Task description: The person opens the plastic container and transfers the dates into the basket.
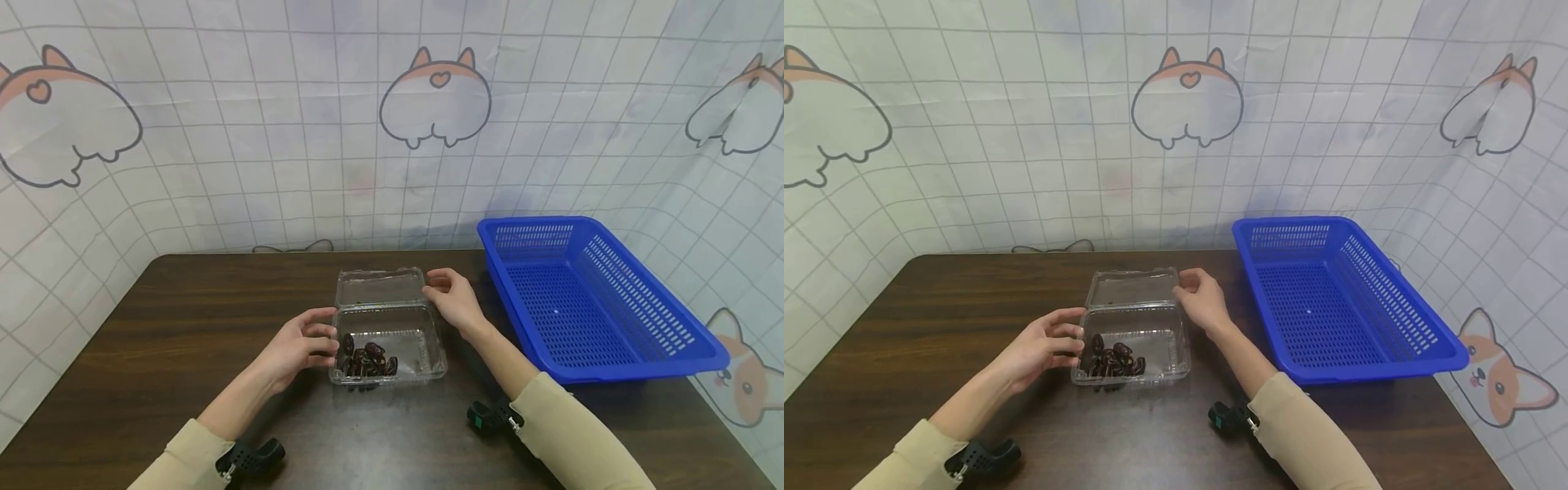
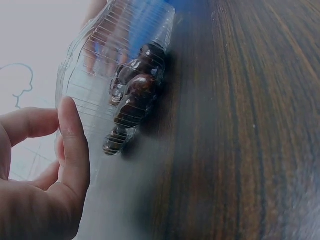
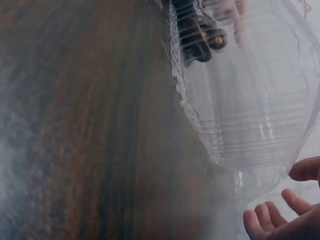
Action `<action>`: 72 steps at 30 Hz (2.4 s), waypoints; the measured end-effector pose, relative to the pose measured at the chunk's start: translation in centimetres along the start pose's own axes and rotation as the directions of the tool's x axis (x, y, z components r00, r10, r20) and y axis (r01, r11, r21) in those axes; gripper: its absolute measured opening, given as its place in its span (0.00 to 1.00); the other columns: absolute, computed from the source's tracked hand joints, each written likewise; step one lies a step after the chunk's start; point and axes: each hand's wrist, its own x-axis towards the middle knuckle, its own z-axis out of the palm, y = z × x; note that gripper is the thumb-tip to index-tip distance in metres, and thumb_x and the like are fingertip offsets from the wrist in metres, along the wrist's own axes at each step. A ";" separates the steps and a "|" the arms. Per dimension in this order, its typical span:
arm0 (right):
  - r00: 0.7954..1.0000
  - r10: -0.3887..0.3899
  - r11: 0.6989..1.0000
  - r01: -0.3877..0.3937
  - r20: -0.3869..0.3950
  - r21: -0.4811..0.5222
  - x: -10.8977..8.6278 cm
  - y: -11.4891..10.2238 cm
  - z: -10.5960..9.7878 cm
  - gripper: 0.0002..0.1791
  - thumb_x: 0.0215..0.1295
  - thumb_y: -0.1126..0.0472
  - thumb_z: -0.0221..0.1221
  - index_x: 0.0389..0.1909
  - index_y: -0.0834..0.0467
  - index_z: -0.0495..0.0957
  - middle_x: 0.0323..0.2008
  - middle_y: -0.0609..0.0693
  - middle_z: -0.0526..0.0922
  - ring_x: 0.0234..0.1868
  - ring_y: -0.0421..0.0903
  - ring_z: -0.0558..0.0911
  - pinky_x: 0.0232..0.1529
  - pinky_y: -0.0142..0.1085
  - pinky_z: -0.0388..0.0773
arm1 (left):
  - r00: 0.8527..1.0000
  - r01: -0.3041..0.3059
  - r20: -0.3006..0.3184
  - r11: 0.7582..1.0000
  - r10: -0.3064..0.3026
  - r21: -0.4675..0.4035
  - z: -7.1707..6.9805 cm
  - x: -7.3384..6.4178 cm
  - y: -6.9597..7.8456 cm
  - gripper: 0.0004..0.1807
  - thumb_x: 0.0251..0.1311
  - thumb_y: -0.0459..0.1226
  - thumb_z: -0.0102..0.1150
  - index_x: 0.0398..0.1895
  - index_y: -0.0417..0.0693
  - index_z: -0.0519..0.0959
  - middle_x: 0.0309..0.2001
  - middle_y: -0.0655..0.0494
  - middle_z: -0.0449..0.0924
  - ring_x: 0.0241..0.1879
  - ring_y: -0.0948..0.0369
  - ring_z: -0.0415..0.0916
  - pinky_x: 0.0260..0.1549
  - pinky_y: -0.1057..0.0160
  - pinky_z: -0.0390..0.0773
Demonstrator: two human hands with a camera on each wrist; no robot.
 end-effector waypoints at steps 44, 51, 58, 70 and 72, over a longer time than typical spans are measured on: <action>0.810 -0.101 0.766 0.433 0.577 -0.474 -4.3 -3.4 5.0 0.16 0.66 0.59 0.69 0.52 0.59 0.80 0.32 0.47 0.83 0.31 0.42 0.80 0.35 0.40 0.79 | 0.999 0.022 0.036 0.999 -0.020 -0.044 0.1 -0.5 -0.3 0.31 0.65 0.26 0.58 0.72 0.32 0.62 0.43 0.48 0.76 0.37 0.57 0.78 0.39 0.58 0.86; 0.820 -0.117 0.758 0.438 0.560 -0.484 -4.1 -3.3 5.4 0.11 0.65 0.61 0.69 0.46 0.56 0.81 0.29 0.44 0.81 0.28 0.40 0.79 0.31 0.38 0.77 | 1.000 0.017 0.020 0.999 -0.017 -0.039 0.1 -0.4 -0.3 0.32 0.63 0.26 0.58 0.71 0.31 0.63 0.42 0.49 0.76 0.36 0.58 0.78 0.37 0.59 0.86; 0.840 -0.138 0.759 0.430 0.524 -0.489 -4.3 -3.2 5.5 0.07 0.65 0.64 0.67 0.43 0.56 0.83 0.28 0.43 0.81 0.24 0.40 0.77 0.27 0.37 0.75 | 1.000 0.009 0.021 0.999 -0.008 -0.043 0.2 -0.2 -0.4 0.31 0.64 0.25 0.57 0.71 0.31 0.63 0.41 0.50 0.76 0.36 0.58 0.78 0.37 0.59 0.86; 0.857 -0.194 0.782 0.429 0.477 -0.452 -4.5 -3.3 4.3 0.06 0.66 0.64 0.63 0.43 0.55 0.82 0.31 0.44 0.83 0.20 0.39 0.74 0.24 0.36 0.72 | 1.000 -0.002 0.015 0.999 0.002 -0.043 0.4 0.2 -0.5 0.32 0.63 0.24 0.57 0.71 0.31 0.63 0.40 0.50 0.76 0.36 0.58 0.78 0.35 0.59 0.86; 0.854 -0.205 0.792 0.432 0.478 -0.432 -4.6 -3.3 4.1 0.06 0.66 0.65 0.62 0.42 0.56 0.81 0.32 0.44 0.82 0.21 0.39 0.73 0.25 0.36 0.70 | 1.000 -0.002 0.016 0.999 0.002 -0.042 0.3 0.2 -0.6 0.32 0.63 0.24 0.57 0.71 0.31 0.63 0.41 0.50 0.76 0.36 0.58 0.78 0.35 0.59 0.86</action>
